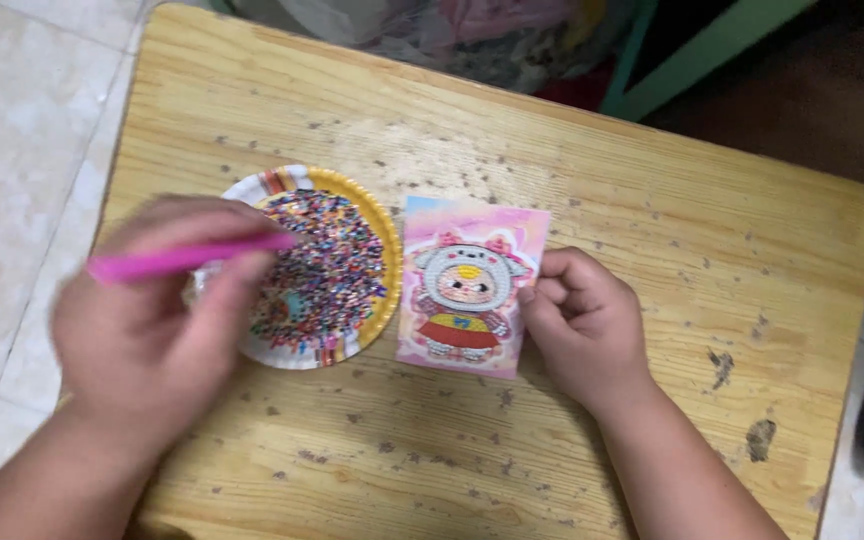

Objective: Using a specialized pen tool to pick up small colored beads from a tray and place them onto a sticky canvas to create a picture.

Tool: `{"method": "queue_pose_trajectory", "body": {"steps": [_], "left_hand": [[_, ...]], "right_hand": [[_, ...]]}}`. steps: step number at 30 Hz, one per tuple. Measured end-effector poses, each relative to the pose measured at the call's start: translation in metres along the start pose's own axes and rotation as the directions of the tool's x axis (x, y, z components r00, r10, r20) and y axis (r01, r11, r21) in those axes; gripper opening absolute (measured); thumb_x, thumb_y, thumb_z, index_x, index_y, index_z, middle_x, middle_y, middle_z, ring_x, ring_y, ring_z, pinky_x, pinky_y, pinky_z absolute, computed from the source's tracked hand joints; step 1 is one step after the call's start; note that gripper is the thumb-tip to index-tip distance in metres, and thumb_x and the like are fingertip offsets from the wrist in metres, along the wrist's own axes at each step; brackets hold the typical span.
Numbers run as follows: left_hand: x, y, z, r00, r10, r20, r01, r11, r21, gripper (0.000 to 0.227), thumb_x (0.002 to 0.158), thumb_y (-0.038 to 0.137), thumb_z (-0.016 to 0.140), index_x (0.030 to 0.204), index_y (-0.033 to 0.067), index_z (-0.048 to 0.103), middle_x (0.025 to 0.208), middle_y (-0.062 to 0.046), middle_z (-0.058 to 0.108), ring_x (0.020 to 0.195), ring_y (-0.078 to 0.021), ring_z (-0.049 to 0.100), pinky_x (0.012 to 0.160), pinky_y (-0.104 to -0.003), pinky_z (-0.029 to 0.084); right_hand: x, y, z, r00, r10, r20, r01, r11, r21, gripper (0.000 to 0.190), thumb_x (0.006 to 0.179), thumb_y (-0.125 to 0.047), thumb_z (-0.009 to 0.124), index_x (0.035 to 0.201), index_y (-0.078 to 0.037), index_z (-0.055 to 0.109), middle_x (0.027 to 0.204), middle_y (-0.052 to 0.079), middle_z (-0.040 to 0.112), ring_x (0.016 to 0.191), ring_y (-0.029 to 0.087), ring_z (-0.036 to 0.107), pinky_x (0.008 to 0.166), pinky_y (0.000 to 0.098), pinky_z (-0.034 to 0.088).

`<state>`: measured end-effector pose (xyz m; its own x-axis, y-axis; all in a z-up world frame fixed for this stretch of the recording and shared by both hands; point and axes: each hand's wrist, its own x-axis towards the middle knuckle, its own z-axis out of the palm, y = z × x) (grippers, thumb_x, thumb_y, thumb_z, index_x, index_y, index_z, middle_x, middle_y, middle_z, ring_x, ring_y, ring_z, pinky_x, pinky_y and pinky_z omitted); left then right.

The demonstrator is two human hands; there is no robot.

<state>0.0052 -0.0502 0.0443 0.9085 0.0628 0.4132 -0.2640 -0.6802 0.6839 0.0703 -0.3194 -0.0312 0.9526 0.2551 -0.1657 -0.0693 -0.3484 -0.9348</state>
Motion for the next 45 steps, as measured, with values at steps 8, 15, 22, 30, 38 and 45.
{"method": "queue_pose_trajectory", "body": {"steps": [8,15,22,30,38,45], "left_hand": [[-0.048,-0.057,-0.01,0.859,-0.488,-0.157,0.472,0.872,-0.128,0.013,0.095,0.0,0.059,0.106,-0.0046,0.056,0.097,-0.015,0.064,0.087,-0.0184,0.062,0.078,-0.026,0.05],[-0.046,-0.063,-0.008,0.864,-0.502,-0.038,0.496,0.863,-0.097,0.011,0.091,0.006,0.059,0.101,0.0021,0.06,0.094,-0.008,0.067,0.088,-0.0148,0.062,0.079,-0.026,0.049],[-0.05,-0.064,-0.004,0.929,-0.361,-0.077,0.357,0.932,-0.062,0.014,0.092,0.007,0.058,0.103,-0.0019,0.059,0.1,-0.012,0.065,0.098,-0.0216,0.063,0.087,-0.03,0.049],[-0.044,-0.058,0.0,0.992,-0.125,0.01,0.125,0.986,-0.106,0.024,0.098,0.015,0.036,0.085,0.0017,0.05,0.095,-0.013,0.06,0.103,-0.0323,0.063,0.088,-0.039,0.05],[-0.04,-0.056,-0.004,0.978,-0.2,0.061,0.193,0.975,0.113,0.039,0.097,0.019,0.036,0.119,-0.0065,0.056,0.119,-0.021,0.061,0.118,-0.0348,0.055,0.099,-0.042,0.043],[-0.046,-0.057,-0.004,0.988,-0.149,0.041,0.131,0.947,0.294,0.029,0.093,0.021,0.041,0.087,-0.0003,0.059,0.115,-0.017,0.063,0.106,-0.034,0.059,0.089,-0.045,0.043]], "right_hand": [[-0.001,0.012,-0.001,0.998,-0.067,-0.012,0.066,0.998,-0.023,0.01,0.087,-0.003,0.059,0.096,-0.004,0.063,0.065,-0.004,0.06,0.067,0.005,0.056,0.066,0.0228,0.05],[-0.002,0.017,-0.001,0.996,-0.069,-0.051,0.066,0.996,-0.057,0.011,0.087,-0.003,0.059,0.097,-0.004,0.062,0.06,-0.007,0.049,0.062,0.003,0.044,0.067,0.0206,0.043],[-0.002,0.019,-0.001,0.997,-0.059,-0.052,0.056,0.997,-0.047,0.005,0.087,-0.004,0.06,0.092,-0.006,0.06,0.061,-0.008,0.049,0.067,0.004,0.048,0.071,0.0225,0.046],[-0.002,0.017,-0.001,0.996,-0.072,-0.044,0.07,0.997,-0.045,0.004,0.087,-0.003,0.059,0.089,-0.006,0.059,0.059,-0.009,0.044,0.064,0.004,0.041,0.069,0.0215,0.041],[-0.001,0.015,0.0,0.993,-0.115,-0.027,0.113,0.992,-0.055,0.011,0.086,-0.005,0.059,0.096,-0.004,0.063,0.062,-0.006,0.055,0.064,0.005,0.051,0.064,0.0228,0.048],[0.001,0.01,0.0,1.0,-0.018,-0.02,0.018,0.999,0.027,0.012,0.083,-0.008,0.06,0.092,-0.004,0.065,0.063,-0.001,0.067,0.062,0.006,0.062,0.058,0.0242,0.053]]}}
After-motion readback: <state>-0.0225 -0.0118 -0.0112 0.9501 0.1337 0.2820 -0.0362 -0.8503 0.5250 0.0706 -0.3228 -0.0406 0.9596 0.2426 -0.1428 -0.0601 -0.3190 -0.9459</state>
